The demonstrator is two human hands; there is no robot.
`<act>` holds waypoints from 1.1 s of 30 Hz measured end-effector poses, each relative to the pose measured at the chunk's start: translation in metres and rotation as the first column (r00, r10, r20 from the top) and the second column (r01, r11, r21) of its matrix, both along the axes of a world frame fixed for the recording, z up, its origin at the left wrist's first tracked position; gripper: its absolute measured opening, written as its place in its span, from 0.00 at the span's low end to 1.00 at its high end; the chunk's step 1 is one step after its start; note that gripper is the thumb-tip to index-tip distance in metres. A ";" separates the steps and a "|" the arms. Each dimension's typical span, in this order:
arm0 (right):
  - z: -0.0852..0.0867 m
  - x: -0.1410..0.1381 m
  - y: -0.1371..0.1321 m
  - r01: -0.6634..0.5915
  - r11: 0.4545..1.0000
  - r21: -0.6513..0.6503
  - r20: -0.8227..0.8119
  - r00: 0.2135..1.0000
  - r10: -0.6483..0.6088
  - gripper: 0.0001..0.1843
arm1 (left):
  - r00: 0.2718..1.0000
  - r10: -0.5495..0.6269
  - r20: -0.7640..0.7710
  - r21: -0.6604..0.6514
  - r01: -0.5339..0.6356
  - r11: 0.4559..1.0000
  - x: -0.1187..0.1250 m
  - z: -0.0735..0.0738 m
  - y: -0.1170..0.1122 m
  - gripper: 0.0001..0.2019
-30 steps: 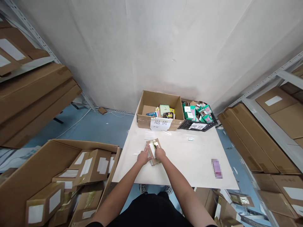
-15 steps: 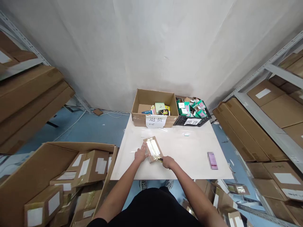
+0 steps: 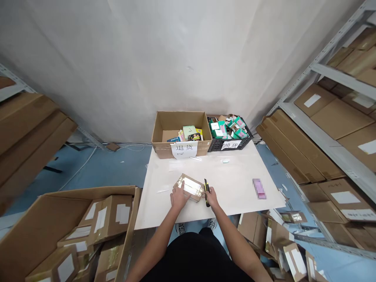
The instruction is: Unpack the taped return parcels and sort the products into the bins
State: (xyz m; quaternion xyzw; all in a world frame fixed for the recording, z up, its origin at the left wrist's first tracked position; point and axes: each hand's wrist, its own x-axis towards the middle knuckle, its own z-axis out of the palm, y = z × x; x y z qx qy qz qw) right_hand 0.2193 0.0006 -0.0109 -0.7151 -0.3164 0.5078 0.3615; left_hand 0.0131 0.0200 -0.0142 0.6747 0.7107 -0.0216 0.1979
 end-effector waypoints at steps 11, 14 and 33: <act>-0.016 0.026 -0.033 0.113 0.983 -0.145 0.083 0.991 -0.101 0.19 | 0.896 -0.439 0.072 0.071 0.434 0.898 0.004 -0.044 0.039 0.33; -0.007 0.038 -0.017 -0.023 0.969 -0.245 0.267 0.959 0.090 0.18 | 0.930 -0.367 0.033 0.139 0.359 0.923 0.022 -0.054 0.024 0.32; 0.010 0.027 0.036 -0.262 0.848 -0.460 0.546 0.670 0.503 0.12 | 0.935 -0.354 -0.020 0.138 0.354 0.925 0.026 -0.048 0.018 0.31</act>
